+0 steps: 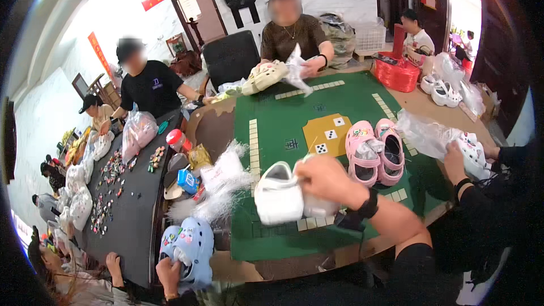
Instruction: Attaching decorative charms to foam clogs.
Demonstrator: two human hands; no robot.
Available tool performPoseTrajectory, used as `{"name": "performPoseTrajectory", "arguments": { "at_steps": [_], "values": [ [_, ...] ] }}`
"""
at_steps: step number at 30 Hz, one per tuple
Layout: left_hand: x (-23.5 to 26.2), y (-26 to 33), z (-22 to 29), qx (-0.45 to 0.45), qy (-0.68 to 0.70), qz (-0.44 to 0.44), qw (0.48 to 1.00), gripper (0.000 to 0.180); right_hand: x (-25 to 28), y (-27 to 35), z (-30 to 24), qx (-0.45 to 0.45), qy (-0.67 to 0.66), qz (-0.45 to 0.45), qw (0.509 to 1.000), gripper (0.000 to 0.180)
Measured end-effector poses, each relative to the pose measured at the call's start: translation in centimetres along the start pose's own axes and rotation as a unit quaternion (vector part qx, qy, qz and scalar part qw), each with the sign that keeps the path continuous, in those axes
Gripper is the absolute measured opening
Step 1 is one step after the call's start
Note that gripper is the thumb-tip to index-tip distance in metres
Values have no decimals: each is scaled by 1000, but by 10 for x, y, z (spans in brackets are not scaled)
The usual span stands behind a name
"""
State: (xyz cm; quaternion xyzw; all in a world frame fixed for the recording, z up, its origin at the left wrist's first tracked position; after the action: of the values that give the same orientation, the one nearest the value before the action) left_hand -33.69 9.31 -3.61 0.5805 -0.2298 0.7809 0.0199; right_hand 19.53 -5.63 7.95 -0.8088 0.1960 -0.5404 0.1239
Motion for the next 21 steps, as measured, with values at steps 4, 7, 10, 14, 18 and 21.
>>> {"name": "performPoseTrajectory", "arguments": {
  "at_steps": [4, 7, 10, 14, 18, 21],
  "values": [
    [36, 11, 30, 26, 73, -6, 997, 37, 32, -33, 47, 2, 74, 106, 992, 11],
    [56, 6, 73, -20, 80, -13, 997, 37, 13, -50, 92, 20, 158, 119, 980, 11],
    [54, -5, 132, -98, 120, -19, 988, 36, -33, -54, 142, -54, 260, 19, 964, 13],
    [19, -23, 216, -133, 134, -40, 981, 36, -74, -24, 160, -100, 262, -27, 959, 21],
    [-37, -41, 288, -142, 128, -98, 977, 38, -78, 19, 123, -115, 36, 67, 990, 30],
    [-64, -39, 325, -184, 123, -129, 967, 40, -79, 70, 98, -209, -209, -23, 955, 41]
  ]
}}
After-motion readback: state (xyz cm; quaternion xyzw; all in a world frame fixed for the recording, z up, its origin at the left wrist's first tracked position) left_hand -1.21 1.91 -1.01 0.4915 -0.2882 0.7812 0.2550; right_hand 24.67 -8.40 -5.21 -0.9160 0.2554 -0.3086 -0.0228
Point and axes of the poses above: each hand's wrist, its own y-axis away from the middle knuckle, its own x-axis out of the back of the hand, z = x × y, the point moved 4 cm from there along -y, towards the middle knuckle, and after that the axes turned 7 degrees about -x, right-handed, at the moved point
